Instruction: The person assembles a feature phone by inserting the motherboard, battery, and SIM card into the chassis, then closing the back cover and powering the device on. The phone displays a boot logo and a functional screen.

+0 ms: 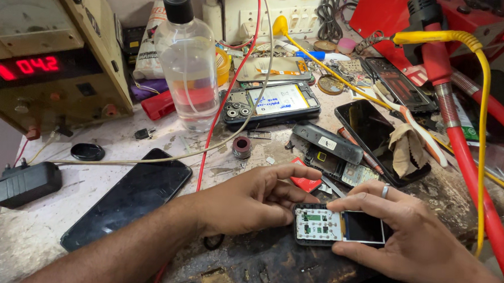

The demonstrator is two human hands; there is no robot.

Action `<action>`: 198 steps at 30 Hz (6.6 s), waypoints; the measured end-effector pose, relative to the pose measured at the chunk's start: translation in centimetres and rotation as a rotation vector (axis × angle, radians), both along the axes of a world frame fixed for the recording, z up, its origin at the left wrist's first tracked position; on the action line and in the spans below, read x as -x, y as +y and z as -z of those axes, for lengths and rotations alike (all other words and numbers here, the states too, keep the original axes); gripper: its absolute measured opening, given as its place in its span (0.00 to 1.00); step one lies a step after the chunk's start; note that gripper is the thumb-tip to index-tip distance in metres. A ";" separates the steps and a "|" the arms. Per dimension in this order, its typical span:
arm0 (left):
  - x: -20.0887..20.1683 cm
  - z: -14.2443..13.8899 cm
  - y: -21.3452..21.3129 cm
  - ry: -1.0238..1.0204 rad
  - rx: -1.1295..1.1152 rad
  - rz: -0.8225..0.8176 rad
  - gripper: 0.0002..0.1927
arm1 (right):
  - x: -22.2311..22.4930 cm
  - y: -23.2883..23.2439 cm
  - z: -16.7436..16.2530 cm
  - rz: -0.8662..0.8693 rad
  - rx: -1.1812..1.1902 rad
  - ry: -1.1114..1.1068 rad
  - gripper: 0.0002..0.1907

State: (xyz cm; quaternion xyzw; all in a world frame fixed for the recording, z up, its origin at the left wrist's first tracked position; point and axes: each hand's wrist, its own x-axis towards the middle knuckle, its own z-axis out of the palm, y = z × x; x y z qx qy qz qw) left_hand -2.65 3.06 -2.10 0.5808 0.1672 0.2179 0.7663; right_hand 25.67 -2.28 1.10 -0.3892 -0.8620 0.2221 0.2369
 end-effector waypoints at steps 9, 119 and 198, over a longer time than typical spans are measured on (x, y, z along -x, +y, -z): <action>-2.0 -1.8 -2.6 0.093 0.048 -0.412 0.34 | 1.1 -0.1 0.3 0.089 -0.236 0.034 0.28; -3.5 -0.2 -2.8 0.209 0.027 -0.522 0.16 | 2.9 -0.2 1.5 0.243 -0.348 0.073 0.31; -2.5 -1.2 -3.3 0.112 -0.096 -0.279 0.22 | 1.8 0.5 0.1 -0.039 -0.328 0.064 0.31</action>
